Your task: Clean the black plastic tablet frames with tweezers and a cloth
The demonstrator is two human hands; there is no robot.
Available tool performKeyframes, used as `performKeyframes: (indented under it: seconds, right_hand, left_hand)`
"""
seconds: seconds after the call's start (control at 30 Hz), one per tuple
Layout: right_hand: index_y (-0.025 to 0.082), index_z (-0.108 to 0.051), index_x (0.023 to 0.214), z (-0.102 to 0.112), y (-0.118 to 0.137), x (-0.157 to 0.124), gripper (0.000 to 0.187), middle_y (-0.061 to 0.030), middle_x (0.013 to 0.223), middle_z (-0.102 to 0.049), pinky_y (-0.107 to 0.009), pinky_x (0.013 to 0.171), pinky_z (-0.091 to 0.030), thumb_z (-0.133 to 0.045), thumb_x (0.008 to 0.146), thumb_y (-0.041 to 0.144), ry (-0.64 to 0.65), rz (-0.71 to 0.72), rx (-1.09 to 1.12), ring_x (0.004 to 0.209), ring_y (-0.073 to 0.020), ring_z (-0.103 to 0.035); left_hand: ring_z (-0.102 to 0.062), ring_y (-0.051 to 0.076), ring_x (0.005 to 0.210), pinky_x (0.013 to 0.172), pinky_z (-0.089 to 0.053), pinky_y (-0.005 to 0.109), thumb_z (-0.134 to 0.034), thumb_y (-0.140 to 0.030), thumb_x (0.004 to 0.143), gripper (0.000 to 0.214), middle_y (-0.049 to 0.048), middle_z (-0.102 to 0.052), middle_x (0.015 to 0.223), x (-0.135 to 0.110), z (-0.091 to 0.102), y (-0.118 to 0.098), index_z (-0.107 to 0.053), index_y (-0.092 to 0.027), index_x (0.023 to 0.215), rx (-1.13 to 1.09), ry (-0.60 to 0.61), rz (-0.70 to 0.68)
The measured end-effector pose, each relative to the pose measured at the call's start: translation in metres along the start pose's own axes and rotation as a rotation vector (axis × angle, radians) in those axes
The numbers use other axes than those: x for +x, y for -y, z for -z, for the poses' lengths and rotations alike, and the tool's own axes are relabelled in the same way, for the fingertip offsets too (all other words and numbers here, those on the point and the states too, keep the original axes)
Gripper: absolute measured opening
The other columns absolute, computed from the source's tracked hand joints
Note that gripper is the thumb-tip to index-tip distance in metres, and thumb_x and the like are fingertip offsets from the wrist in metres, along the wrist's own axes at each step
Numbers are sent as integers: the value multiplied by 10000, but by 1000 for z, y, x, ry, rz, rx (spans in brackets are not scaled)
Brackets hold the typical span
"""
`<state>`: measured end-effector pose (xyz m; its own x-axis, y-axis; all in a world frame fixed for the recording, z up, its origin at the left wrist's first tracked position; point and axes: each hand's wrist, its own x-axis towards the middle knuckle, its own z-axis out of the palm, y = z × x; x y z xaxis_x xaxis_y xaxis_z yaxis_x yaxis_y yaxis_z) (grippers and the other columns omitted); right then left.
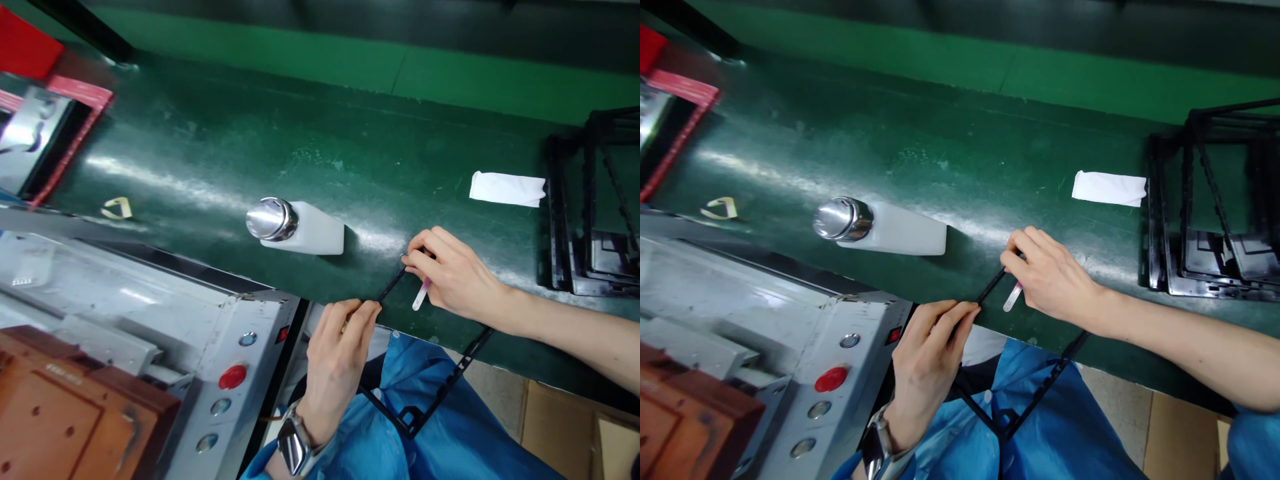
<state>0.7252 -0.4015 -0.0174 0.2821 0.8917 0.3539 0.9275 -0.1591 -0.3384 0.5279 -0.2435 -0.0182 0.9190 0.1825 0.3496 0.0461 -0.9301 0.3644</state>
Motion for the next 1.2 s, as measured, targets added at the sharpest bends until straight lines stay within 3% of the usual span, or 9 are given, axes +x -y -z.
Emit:
performKeyframes:
  seconds: [0.33,0.53,1.03,1.2]
  right_hand:
    - [91,-725,962,-1,0,0,282,-143,1007,-678,-356,717,-459,-534,894,-106,-7,10,9,846,-242,-525]
    - [88,-731,976,-1,0,0,270,-145,1020,-678,-361,714,-469,-536,910,-87,1,5,5,855,-248,-532]
    - [109,-704,971,0,0,-2,269,-144,1022,-682,-365,719,-474,-531,916,-89,9,-5,13,859,-250,-536]
    - [107,-708,984,-1,1,-2,279,-147,1034,-679,-364,731,-475,-520,917,-88,25,-11,16,871,-252,-541]
  left_hand:
    - [-689,186,932,924,-550,307,-694,-47,1024,154,65,-705,1027,-8,2,3,-677,-165,1122,-75,19,27]
    - [-652,187,852,822,-539,318,-751,8,961,303,74,-711,1027,-12,3,2,-713,-168,1205,33,-40,-51]
    - [-670,195,933,894,-554,328,-656,-48,1044,123,77,-684,1022,-4,0,0,-663,-150,1113,-77,41,64]
    - [-696,164,915,914,-565,289,-741,-37,996,211,46,-719,1025,-14,-3,2,-698,-188,1138,-72,-59,44]
